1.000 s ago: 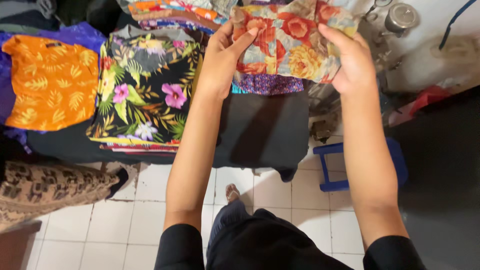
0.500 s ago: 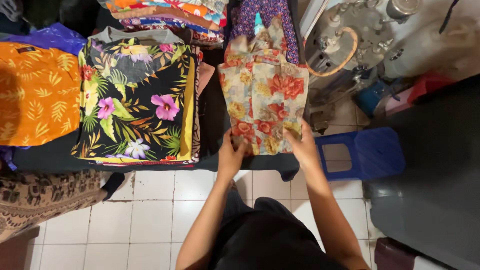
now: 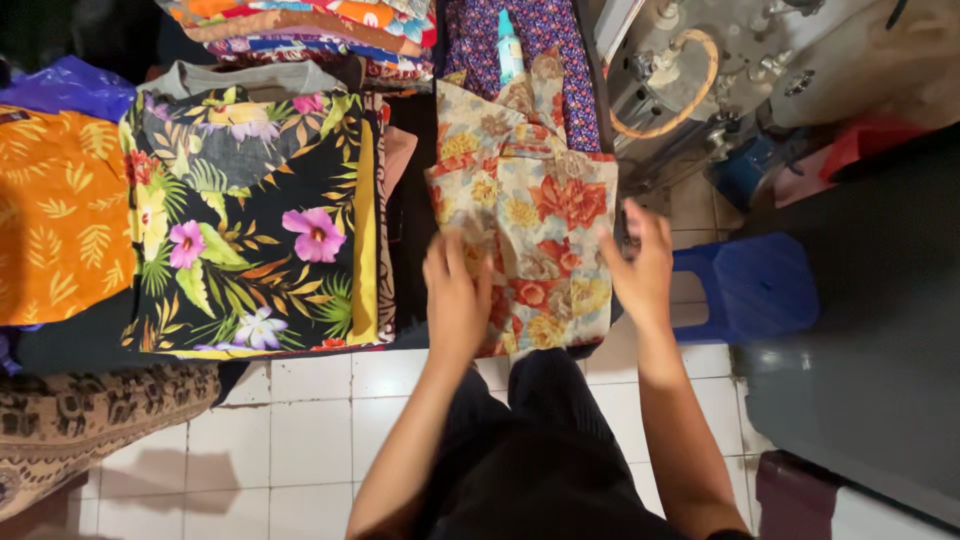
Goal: The person folds various shirts and garments on a table, using a spray bottle to mist each item before folding. The person handles multiple shirts, including patterned and solid colors, smoothing them out and stacking them into a neat pile.
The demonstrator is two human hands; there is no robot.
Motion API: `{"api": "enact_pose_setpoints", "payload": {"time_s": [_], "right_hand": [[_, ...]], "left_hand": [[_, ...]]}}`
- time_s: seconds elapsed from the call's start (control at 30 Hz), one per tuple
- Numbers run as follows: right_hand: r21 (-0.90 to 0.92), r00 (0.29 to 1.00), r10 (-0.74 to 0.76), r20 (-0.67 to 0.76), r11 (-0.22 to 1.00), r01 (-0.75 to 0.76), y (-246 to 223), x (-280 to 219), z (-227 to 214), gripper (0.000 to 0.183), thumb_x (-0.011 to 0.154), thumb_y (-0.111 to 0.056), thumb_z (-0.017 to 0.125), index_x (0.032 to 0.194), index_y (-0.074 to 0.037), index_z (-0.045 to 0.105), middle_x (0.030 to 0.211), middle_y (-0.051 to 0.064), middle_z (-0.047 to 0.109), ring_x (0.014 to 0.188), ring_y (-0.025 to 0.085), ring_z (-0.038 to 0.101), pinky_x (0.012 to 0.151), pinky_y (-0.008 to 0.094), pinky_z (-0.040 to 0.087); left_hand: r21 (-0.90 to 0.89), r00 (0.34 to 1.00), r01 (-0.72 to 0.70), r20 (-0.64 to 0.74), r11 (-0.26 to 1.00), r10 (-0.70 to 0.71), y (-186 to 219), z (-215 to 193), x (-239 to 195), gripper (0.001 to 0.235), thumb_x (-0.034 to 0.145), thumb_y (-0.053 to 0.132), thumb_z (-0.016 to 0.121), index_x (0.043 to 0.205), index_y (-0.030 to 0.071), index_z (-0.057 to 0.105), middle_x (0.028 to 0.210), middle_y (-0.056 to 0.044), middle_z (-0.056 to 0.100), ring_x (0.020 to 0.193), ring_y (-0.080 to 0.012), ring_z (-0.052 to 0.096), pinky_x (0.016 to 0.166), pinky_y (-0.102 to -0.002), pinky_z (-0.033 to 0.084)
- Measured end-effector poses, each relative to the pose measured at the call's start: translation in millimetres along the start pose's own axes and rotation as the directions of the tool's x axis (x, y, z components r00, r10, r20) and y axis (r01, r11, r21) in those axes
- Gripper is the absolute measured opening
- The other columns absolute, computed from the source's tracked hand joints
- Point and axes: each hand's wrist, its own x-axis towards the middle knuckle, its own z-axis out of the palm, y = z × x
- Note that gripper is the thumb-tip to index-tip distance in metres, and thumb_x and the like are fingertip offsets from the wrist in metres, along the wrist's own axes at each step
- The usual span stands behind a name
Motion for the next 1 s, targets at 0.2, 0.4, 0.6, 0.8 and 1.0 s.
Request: {"api": "enact_pose_setpoints", "payload": {"time_s": [0.2,0.4,0.6,0.8,1.0], "right_hand": [[0.146,0.995,0.101,0.028,0.984,-0.104,39,68,50,0.047,0.089,-0.024,0.085,0.124,0.0,0.063,0.098,0.008,0.071,0.086,0.014,0.065,0.078,0.027,0.052],[0.372,0.956,0.162,0.243,0.895,-0.246,40,77,34,0.02,0.102,-0.013,0.074,0.117,-0.001,0.069,0.1,0.001,0.07,0.086,0.005,0.058,0.075,0.024,0.047],[0.615,0.925,0.023,0.379,0.741,-0.27,14,137,23,0.021,0.102,-0.009,0.067,0.121,-0.002,0.062,0.115,0.001,0.071,0.104,0.007,0.065,0.093,0.023,0.051],[0.618,0.944,-0.18,0.278,0.786,-0.032,6,212,54,0.029,0.108,-0.008,0.067,0.134,-0.001,0.057,0.129,0.007,0.067,0.121,0.011,0.063,0.105,0.029,0.048],[0.328,0.946,-0.2,0.257,0.938,0.109,23,143,29,0.043,0.105,-0.014,0.071,0.145,-0.004,0.055,0.13,0.011,0.068,0.115,0.014,0.067,0.093,0.028,0.055]], "left_hand": [[-0.07,0.969,0.054,-0.235,0.996,-0.069,-25,55,80,0.076,0.094,0.017,0.071,0.151,-0.013,0.03,0.135,-0.036,0.048,0.121,-0.0513,0.049,0.103,-0.052,0.042],[-0.086,0.946,0.082,-0.306,0.993,-0.105,-19,45,88,0.017,0.096,0.001,0.062,0.112,0.004,0.067,0.115,-0.018,0.066,0.109,-0.0402,0.061,0.096,-0.047,0.05],[-0.323,0.904,0.026,-0.397,0.946,-0.16,14,20,136,0.008,0.104,0.002,0.059,0.112,0.002,0.062,0.104,-0.017,0.071,0.095,-0.0325,0.069,0.086,-0.037,0.054],[-0.422,0.929,-0.031,-0.347,0.906,-0.129,8,5,205,0.031,0.105,0.008,0.06,0.134,0.001,0.053,0.109,-0.014,0.074,0.102,-0.0271,0.073,0.096,-0.037,0.054],[-0.134,0.985,0.008,-0.169,0.991,-0.031,-5,9,111,0.043,0.106,0.011,0.062,0.145,-0.002,0.05,0.144,-0.026,0.056,0.134,-0.0438,0.055,0.111,-0.046,0.045]]}}
